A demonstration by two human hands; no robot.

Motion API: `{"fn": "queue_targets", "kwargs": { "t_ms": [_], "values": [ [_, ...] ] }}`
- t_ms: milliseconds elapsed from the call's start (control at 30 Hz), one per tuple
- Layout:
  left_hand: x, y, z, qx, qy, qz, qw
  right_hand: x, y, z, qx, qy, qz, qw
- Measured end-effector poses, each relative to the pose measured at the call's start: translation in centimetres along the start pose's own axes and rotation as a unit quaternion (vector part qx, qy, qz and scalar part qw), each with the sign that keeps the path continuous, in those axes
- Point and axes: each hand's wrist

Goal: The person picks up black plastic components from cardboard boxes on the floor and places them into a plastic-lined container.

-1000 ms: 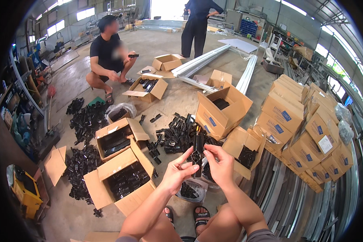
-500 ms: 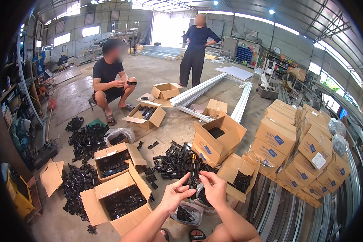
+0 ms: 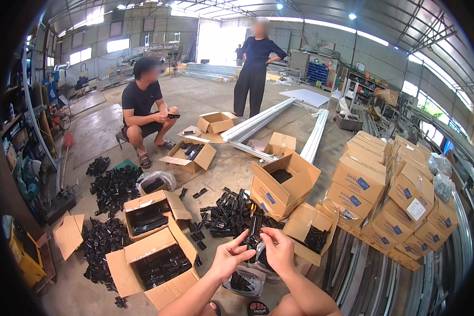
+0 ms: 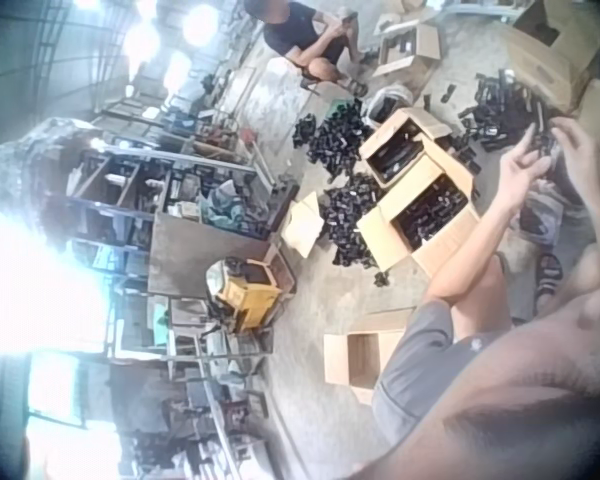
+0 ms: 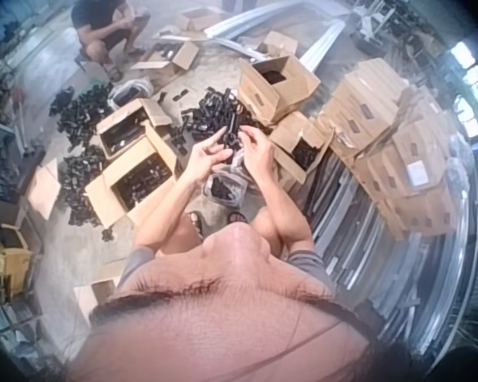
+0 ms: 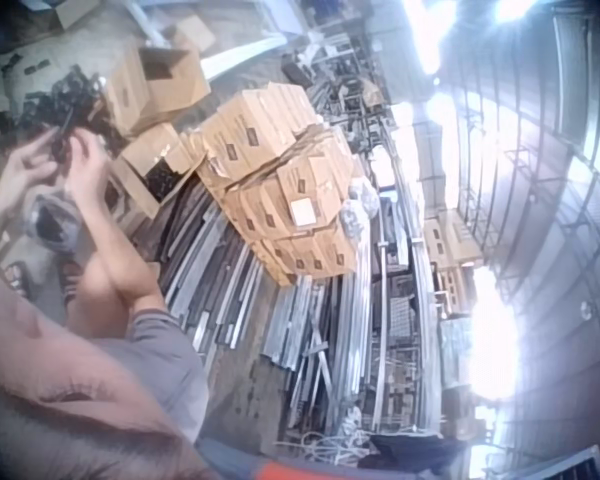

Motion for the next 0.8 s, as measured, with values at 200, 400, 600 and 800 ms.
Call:
{"fn": "queue_targets", "kwargs": {
  "t_ms": [200,400,600,800],
  "values": [
    [-0.22,0.03,-0.04,-0.015,0.003,-0.013,1.000,0.06,-0.73,-0.21,-0.056,0.020,-0.085,0.995],
    [-0.42,0.27,0.12,-0.029,0.018,-0.029,0.999,0.09,-0.69,-0.06,-0.054,0.025,-0.088,0.994],
    [-0.48,0.28,0.09,-0.016,0.019,-0.021,0.999,0.16,-0.49,0.01,-0.061,0.022,-0.087,0.994],
    [-0.49,0.22,-0.01,0.002,0.001,-0.019,1.000,0.38,0.12,0.01,-0.083,-0.011,-0.069,0.994]
  ]
}}
Point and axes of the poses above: each hand's wrist, its own x-axis towards the middle knuckle, its own z-axis out of the palm, y = z × x, and after that the axes turned 7 degrees about -y, right-handed
